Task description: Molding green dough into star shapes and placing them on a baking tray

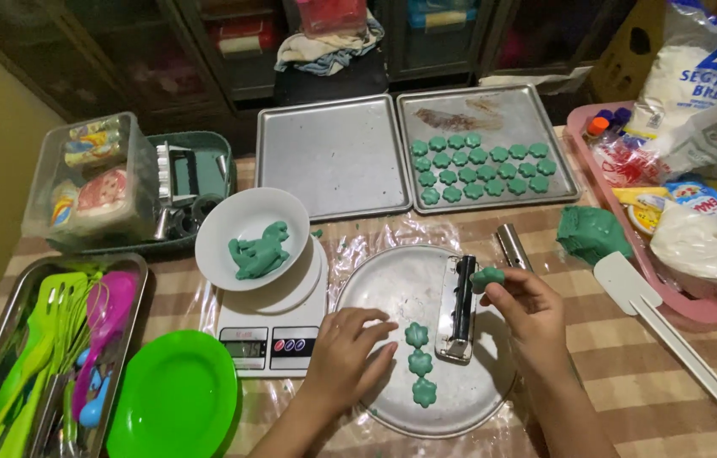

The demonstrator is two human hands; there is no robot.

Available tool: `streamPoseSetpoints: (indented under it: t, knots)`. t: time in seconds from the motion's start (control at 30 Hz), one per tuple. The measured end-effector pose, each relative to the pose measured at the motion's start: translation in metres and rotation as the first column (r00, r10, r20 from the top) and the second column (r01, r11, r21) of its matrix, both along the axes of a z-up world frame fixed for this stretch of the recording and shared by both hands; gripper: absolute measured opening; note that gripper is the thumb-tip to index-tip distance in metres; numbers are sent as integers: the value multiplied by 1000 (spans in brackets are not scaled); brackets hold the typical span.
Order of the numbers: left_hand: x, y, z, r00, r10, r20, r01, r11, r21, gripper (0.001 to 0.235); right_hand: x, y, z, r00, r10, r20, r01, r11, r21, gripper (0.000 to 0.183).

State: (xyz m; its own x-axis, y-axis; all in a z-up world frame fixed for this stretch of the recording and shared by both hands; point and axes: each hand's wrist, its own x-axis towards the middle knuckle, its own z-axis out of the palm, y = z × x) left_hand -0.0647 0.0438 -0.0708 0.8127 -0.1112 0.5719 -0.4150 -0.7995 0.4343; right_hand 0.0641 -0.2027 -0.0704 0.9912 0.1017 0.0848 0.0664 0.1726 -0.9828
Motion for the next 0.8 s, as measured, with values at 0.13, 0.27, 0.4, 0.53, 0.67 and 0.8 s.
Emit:
streamPoseSetpoints:
  t: [0.13, 0.27, 0.4, 0.53, 0.67, 0.8]
  knots:
    - [-1, 6, -3, 995, -29, 94, 19, 995, 101, 19, 5, 0, -1, 991, 30, -129, -9, 987, 159, 37]
    - [-5, 15, 2, 994, -5, 110, -3, 998, 68, 16, 8, -3, -13, 979, 23, -202, 13, 984, 177, 35]
    - [-6, 16, 3, 990, 34, 140, -39, 999, 36, 16, 13, -8, -31, 987, 73, -144, -32, 963, 267, 23]
    - [-6, 14, -2, 989, 15, 148, -25, 998, 64, 17, 10, -6, -26, 985, 89, -147, -48, 964, 260, 22]
    - [-4, 12, -3, 989, -13, 145, 2, 997, 76, 17, 8, -2, -10, 990, 48, -136, -19, 978, 206, 22]
    - [-4, 11, 0, 990, -24, 141, 14, 997, 71, 15, 6, 6, 0, 992, 23, -122, 4, 977, 214, 19]
